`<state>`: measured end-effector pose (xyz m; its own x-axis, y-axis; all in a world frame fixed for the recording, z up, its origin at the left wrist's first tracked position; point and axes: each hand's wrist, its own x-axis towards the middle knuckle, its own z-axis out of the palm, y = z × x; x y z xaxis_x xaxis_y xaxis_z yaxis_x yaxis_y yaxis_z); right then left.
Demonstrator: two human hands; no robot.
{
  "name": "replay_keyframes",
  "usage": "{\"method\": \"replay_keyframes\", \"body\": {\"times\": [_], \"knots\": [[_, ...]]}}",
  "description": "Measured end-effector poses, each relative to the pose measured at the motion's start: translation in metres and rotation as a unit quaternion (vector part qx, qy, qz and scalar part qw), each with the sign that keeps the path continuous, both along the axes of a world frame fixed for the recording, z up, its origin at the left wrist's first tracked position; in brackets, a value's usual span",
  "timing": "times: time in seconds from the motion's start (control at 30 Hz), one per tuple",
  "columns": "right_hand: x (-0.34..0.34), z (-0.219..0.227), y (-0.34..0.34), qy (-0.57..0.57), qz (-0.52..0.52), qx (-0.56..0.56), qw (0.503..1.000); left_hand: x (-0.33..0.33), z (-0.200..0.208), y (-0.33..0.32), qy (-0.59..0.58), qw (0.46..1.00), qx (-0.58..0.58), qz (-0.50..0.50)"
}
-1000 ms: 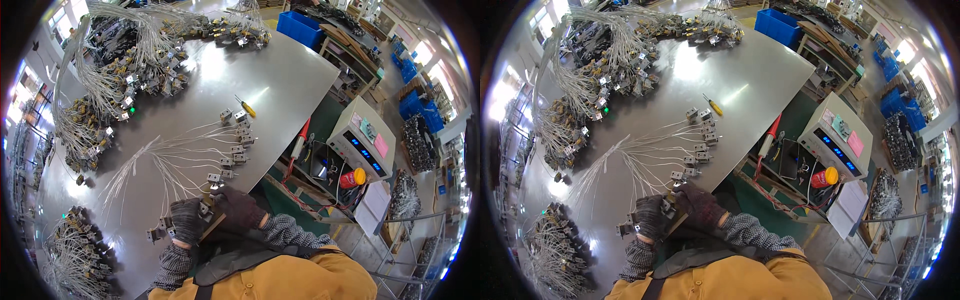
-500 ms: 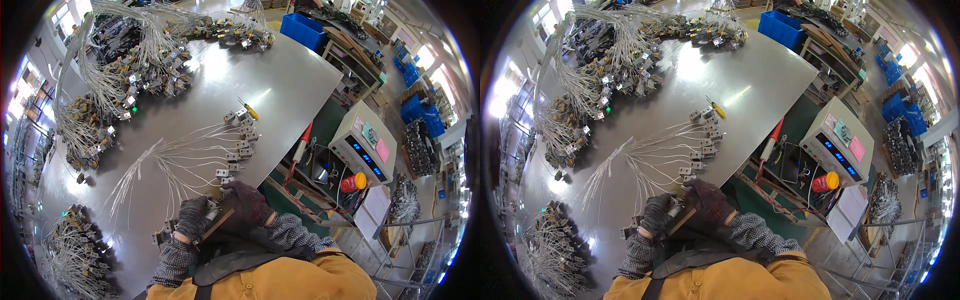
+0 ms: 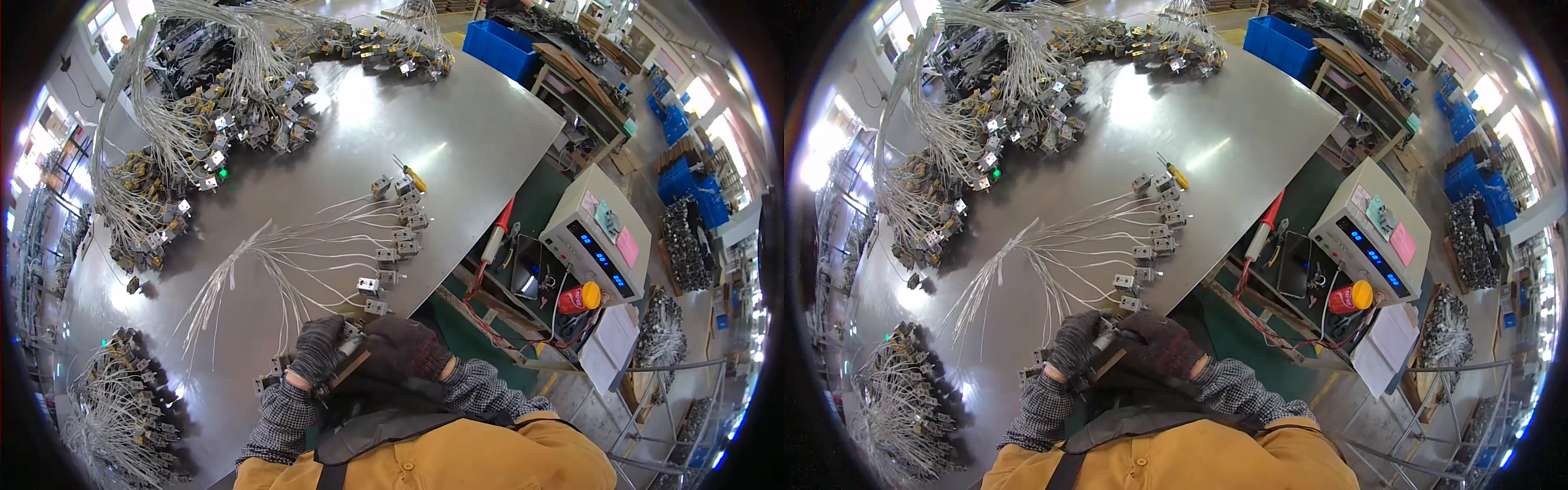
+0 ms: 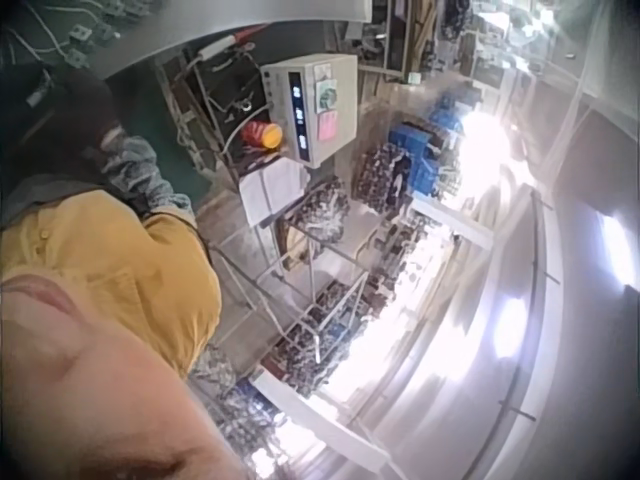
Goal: Assembling and arranging electrical components and wiring on a production workbench.
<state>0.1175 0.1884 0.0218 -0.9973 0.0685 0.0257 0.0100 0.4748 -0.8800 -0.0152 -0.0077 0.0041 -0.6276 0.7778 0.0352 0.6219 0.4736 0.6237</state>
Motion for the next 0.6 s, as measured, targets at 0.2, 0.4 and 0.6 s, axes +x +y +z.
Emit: {"method": "replay_keyframes", "body": {"times": [0.2, 0.4, 0.6], "knots": [[0.010, 0.000, 0.005, -0.049, -0.013, -0.009, 0.999, 0.002, 0.006, 0.000, 0.008, 0.999, -0.029, -0.024], [0.013, -0.004, -0.003, -0.013, -0.019, 0.000, 1.000, 0.003, 0.012, 0.002, 0.061, 0.997, -0.015, -0.042], [0.016, -0.016, -0.018, -0.009, -0.015, -0.008, 1.000, -0.001, 0.013, -0.003, 0.020, 0.999, -0.006, -0.046]]}}
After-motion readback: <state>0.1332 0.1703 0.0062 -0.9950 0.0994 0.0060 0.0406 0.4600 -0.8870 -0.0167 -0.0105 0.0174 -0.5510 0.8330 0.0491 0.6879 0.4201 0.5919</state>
